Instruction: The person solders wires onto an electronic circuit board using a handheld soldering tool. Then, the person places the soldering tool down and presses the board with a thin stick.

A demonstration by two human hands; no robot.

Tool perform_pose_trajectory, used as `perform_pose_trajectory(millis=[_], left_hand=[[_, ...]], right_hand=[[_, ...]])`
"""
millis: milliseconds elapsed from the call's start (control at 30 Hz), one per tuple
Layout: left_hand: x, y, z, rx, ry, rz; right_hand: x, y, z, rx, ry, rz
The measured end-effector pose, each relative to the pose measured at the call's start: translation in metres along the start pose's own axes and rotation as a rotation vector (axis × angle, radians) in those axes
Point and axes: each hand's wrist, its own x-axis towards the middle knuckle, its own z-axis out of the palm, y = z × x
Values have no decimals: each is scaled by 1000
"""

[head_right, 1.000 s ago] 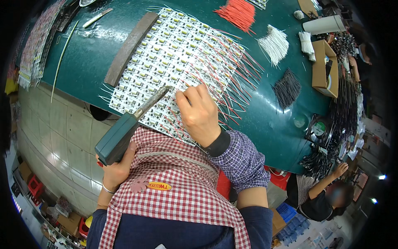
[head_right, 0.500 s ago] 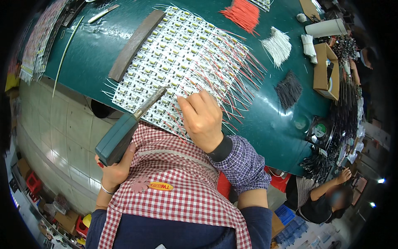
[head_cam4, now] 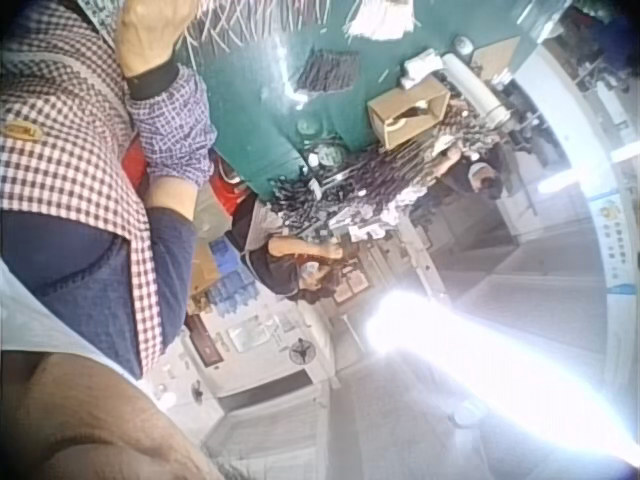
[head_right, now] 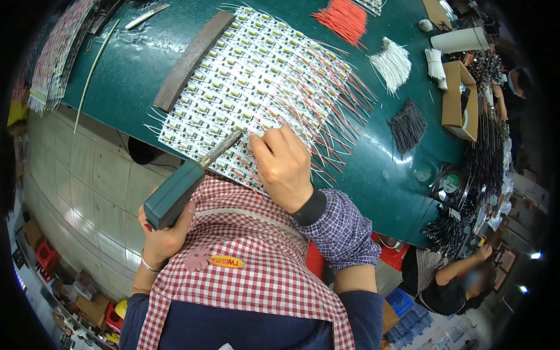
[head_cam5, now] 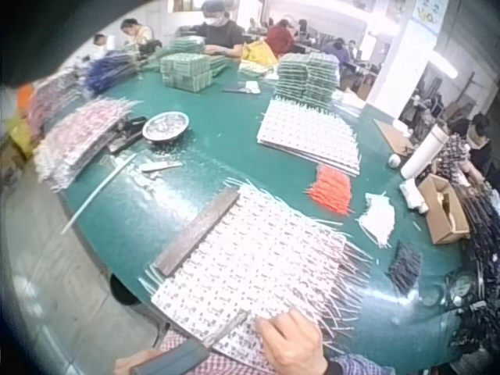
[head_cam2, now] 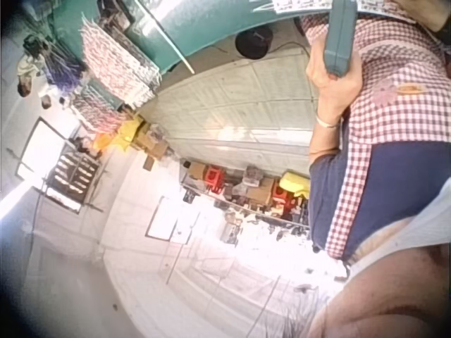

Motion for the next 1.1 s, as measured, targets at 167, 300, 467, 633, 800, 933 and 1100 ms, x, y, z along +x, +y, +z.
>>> perform_pose_trajectory(millis=[167,300,467,633,800,933,1100], left_hand=[[1,0,2,4,1,-28],[1,0,1,20,-8,-34],[-5,0,-1,11,8,-45],[-12,-4,-2,37,28,-15],[-14,-4,0,34,48,-8],[-9,-7,4,-6,54,5],[-3,-11,10,54,44,108]], right_hand=[[0,1,1,-18,-16,-24],[1,1,1,-35,-24,-32],[1,2,2,-31,-21,-43],[1,1,2,-37,-25,-36],[0,2,4,-38,-16,-45],[0,1,5,-37,-8,-47],[0,0,4,-44,-12,-46]])
